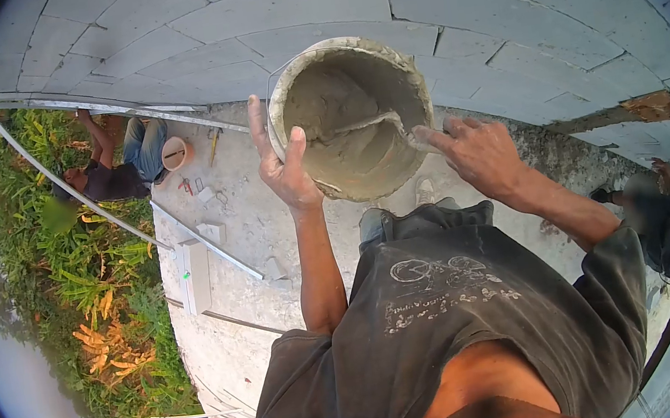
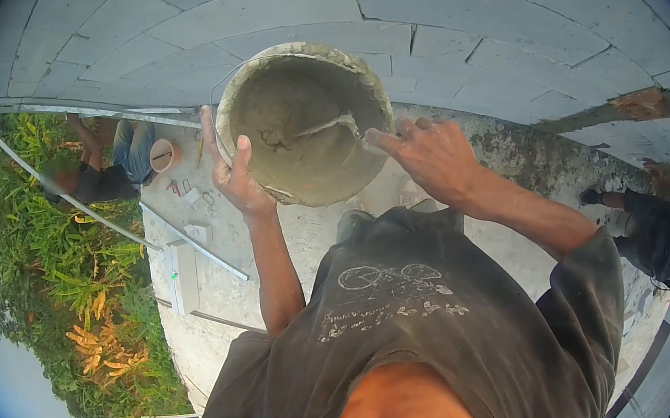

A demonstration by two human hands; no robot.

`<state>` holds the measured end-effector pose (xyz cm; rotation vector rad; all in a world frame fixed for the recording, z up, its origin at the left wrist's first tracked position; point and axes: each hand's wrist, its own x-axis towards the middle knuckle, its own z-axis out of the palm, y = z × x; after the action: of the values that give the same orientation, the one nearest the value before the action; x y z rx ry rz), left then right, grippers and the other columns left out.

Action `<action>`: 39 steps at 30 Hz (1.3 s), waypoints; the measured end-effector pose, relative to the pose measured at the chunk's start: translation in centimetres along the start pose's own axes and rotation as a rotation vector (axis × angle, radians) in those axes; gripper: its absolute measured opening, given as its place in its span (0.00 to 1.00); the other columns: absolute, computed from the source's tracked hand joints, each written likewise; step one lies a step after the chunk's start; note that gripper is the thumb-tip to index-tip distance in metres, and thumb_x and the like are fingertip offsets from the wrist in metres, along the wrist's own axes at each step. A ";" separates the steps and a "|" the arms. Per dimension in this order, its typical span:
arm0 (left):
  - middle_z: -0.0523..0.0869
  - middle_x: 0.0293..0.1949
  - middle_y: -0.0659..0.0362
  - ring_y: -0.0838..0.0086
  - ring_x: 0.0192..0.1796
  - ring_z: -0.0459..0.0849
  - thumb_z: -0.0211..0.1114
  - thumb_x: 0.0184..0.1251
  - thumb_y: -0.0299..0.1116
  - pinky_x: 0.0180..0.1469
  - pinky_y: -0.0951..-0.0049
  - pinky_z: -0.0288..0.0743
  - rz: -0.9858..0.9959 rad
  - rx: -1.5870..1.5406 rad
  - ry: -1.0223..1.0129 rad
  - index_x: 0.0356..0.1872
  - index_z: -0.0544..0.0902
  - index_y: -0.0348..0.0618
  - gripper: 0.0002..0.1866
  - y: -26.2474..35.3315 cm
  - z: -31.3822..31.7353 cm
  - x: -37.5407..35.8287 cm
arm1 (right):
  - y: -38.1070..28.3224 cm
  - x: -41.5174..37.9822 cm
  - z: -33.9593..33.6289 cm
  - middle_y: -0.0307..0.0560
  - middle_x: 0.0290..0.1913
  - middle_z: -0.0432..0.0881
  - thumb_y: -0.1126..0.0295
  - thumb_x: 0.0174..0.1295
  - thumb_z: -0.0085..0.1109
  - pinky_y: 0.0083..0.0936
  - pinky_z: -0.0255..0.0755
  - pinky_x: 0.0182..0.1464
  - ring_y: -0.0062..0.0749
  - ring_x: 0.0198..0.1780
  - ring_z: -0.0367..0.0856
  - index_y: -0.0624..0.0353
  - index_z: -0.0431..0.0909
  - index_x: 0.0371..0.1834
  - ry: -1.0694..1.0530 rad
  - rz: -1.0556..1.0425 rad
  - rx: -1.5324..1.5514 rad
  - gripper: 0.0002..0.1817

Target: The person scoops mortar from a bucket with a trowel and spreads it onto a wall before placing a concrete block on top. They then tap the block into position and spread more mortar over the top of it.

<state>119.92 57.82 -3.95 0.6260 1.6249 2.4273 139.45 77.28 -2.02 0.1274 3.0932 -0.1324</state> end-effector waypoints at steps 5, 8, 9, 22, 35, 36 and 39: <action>0.72 0.72 0.48 0.65 0.68 0.78 0.61 0.66 0.27 0.71 0.64 0.71 -0.012 -0.090 -0.038 0.78 0.61 0.31 0.38 0.5 0.6 -0.2 | -1.3 1.8 -2.0 0.53 0.50 0.82 0.74 0.63 0.56 0.39 0.82 0.37 0.42 0.45 0.87 0.48 0.68 0.74 0.154 0.091 0.014 0.32; 0.74 0.69 0.45 0.61 0.68 0.78 0.60 0.66 0.26 0.71 0.62 0.71 0.000 -0.191 -0.028 0.79 0.58 0.33 0.39 1.5 1.0 0.9 | -3.2 0.9 -0.9 0.51 0.51 0.81 0.74 0.62 0.57 0.38 0.82 0.40 0.40 0.47 0.85 0.46 0.67 0.76 0.098 0.010 -0.048 0.35; 0.75 0.68 0.44 0.60 0.68 0.78 0.59 0.66 0.26 0.71 0.61 0.71 0.004 -0.222 -0.030 0.79 0.57 0.33 0.40 1.9 0.8 1.3 | -3.4 0.3 -0.9 0.50 0.52 0.80 0.74 0.62 0.58 0.37 0.81 0.41 0.40 0.48 0.85 0.44 0.66 0.77 0.041 -0.028 -0.078 0.36; 0.73 0.70 0.42 0.55 0.71 0.74 0.58 0.70 0.27 0.73 0.55 0.69 -0.061 -0.360 -0.080 0.81 0.52 0.34 0.40 1.9 -5.4 3.4 | -10.9 5.2 -8.4 0.39 0.30 0.78 0.68 0.55 0.65 0.24 0.71 0.31 0.27 0.33 0.80 0.59 0.82 0.50 -0.063 -0.346 -0.576 0.18; 0.70 0.72 0.44 0.56 0.72 0.72 0.57 0.70 0.26 0.74 0.54 0.67 -0.061 -0.371 -0.077 0.80 0.54 0.35 0.38 2.5 -11.2 3.7 | -15.1 7.9 -3.1 0.47 0.36 0.82 0.70 0.58 0.63 0.29 0.77 0.33 0.30 0.35 0.83 0.58 0.80 0.60 0.029 -0.322 -0.358 0.24; 0.71 0.72 0.45 0.57 0.72 0.73 0.58 0.69 0.26 0.74 0.55 0.68 -0.063 -0.363 -0.055 0.80 0.54 0.35 0.39 2.9 -11.5 3.9 | -14.1 7.7 -3.4 0.47 0.36 0.81 0.71 0.58 0.63 0.29 0.77 0.33 0.31 0.35 0.83 0.57 0.79 0.61 0.055 -0.319 -0.331 0.24; 0.71 0.71 0.44 0.58 0.72 0.73 0.59 0.69 0.26 0.74 0.56 0.68 -0.035 -0.216 -0.043 0.80 0.55 0.34 0.39 3.6 -11.9 3.6 | -12.0 8.7 -5.6 0.48 0.36 0.82 0.72 0.60 0.61 0.32 0.77 0.32 0.34 0.35 0.85 0.55 0.79 0.62 0.164 -0.245 -0.264 0.24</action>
<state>112.03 47.54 -3.59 0.6040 1.3223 2.4986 129.52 66.52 4.15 -0.2633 3.2379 0.2933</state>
